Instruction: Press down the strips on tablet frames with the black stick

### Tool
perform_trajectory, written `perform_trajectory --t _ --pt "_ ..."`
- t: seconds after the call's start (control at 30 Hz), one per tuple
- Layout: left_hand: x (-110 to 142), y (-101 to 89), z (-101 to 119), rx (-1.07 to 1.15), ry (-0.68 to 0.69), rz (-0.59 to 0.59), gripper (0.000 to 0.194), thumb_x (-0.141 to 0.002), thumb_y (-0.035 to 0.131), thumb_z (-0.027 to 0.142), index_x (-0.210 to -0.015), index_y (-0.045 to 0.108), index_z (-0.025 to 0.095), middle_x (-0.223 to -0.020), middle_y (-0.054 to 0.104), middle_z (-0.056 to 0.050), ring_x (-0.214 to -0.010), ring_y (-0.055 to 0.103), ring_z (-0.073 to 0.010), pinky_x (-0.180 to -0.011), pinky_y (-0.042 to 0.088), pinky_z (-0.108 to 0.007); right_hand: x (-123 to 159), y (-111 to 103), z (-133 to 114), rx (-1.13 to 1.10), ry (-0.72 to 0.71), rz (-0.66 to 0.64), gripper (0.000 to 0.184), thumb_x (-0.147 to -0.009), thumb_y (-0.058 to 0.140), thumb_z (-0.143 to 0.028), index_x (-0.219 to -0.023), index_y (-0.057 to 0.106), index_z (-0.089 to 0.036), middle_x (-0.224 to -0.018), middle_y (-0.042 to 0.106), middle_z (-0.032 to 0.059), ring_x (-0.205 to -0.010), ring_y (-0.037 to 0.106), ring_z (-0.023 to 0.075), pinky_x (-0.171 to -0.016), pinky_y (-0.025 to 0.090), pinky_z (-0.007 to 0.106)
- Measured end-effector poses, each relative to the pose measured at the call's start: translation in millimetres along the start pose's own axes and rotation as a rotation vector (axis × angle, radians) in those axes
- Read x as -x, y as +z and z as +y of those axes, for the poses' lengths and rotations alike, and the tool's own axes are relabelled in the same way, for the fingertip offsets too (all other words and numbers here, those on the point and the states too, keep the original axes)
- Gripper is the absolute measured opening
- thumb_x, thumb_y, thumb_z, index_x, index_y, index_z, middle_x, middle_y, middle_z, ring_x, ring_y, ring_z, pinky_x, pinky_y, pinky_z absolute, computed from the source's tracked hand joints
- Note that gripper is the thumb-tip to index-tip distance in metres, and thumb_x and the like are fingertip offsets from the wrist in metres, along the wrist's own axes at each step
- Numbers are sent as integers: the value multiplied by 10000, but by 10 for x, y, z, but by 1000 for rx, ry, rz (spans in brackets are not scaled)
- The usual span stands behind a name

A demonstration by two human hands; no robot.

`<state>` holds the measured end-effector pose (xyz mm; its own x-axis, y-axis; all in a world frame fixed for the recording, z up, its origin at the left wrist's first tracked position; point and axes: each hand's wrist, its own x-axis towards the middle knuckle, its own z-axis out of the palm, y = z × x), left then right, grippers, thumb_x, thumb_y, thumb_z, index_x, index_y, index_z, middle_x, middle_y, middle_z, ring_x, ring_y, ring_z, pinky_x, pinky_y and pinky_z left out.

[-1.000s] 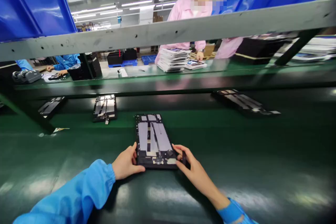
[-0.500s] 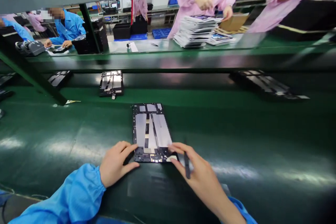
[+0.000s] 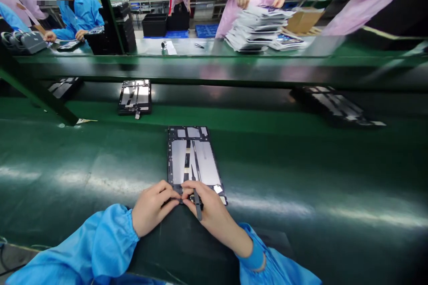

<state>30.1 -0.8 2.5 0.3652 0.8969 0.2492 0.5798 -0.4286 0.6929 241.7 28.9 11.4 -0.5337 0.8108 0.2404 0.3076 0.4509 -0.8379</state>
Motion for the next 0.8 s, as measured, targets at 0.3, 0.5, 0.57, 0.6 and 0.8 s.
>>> perform_trajectory --t 0.3,0.5,0.57,0.6,0.8 --pt "10 -14 -25 -87 116 37 124 -999 510 244 -963 623 204 -918 644 2 -813 638 -112 -733 485 -206 8 28 -25 22 1 34 356 -886 585 -50 -1162 520 -265 -964 659 9 -933 627 228 -852 464 347" --pt "28 32 -4 145 -35 14 87 -947 579 162 -962 642 219 -944 674 25 -814 639 -93 -742 466 -178 8 20 -45 -39 56 44 290 -908 575 -94 -1141 530 -259 -934 667 -1 -912 637 222 -866 453 341" --pt "24 47 -1 204 -140 9 94 -917 607 141 -926 660 219 -897 668 31 -713 601 -79 -660 441 -173 5 15 -55 -61 70 35 296 -906 575 -100 -1150 527 -260 -936 670 -2 -916 637 221 -864 448 338" --pt "20 51 3 233 -184 4 93 -903 621 136 -910 667 217 -868 663 34 -666 575 -74 -623 426 -172 4 15 -59 -73 76 30 301 -908 572 -101 -1159 523 -261 -939 670 -3 -917 637 219 -862 447 336" --pt "10 -14 52 303 -233 -45 85 -886 650 166 -941 684 221 -778 624 42 -586 498 -66 -588 403 -174 11 44 -60 -82 107 34 330 -907 548 -93 -1188 495 -259 -907 651 -10 -889 635 213 -851 443 333"
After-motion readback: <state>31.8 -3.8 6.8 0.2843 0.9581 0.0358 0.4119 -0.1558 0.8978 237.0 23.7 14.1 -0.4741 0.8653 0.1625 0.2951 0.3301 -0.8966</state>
